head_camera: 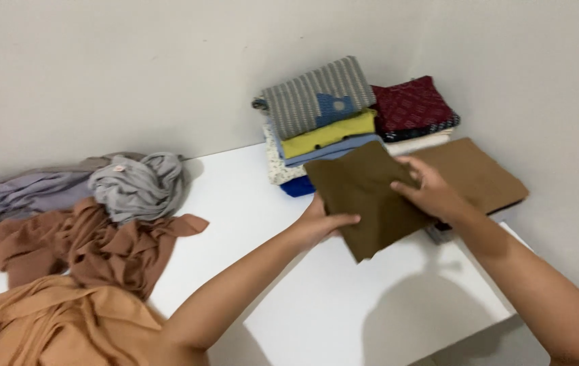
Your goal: The person is folding several headscarves and adding them to a stack on a table.
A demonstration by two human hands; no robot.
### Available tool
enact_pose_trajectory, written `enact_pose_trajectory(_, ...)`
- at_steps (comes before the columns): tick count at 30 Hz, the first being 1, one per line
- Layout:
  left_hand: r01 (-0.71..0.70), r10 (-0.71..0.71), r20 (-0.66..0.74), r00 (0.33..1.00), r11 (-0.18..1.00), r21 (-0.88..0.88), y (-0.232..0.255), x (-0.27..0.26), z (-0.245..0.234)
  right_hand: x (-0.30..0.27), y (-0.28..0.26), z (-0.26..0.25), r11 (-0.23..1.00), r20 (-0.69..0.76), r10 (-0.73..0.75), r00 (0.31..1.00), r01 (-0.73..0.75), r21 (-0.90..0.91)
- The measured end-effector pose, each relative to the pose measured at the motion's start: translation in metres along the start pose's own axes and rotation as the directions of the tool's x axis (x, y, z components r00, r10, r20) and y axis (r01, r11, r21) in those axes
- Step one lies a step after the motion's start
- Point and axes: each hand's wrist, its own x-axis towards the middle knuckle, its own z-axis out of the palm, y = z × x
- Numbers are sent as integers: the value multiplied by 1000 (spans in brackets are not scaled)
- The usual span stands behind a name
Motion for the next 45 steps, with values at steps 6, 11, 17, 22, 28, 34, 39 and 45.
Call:
enact_pose_trajectory(6,-32,29,-22,999,988,-153,-38,99,53,13,22,-91,940,-124,-115,986,68,-334)
enact_pose_trajectory(11,47,-47,7,999,987,-152,-37,138,99,41,66,-143,921,-238,-39,971,-57,-385)
enact_pose_trajectory(17,146,-140,42,989,959,-242,-59,166,121,59,118,-175,859,-323,-27,946,-144,-492)
enact_pose_trajectory(22,176,-172,36,984,960,-217,-46,149,129,58,138,-179,806,-238,100,966,-219,-551)
enact_pose_trajectory(28,184,-154,140,978,954,-237,-54,145,118,50,132,-174,810,-186,57,981,-155,-566)
enact_pose_trajectory(34,133,-97,208,973,978,-163,-61,142,77,56,142,-155,756,-195,25,980,-147,-638)
enact_pose_trajectory(39,-29,13,86,996,982,188,-29,107,21,53,87,-99,471,-253,-560,789,52,-881)
enact_pose_trajectory(45,-167,275,-162,948,859,484,-36,76,-108,64,52,-10,289,-8,-892,453,555,-781)
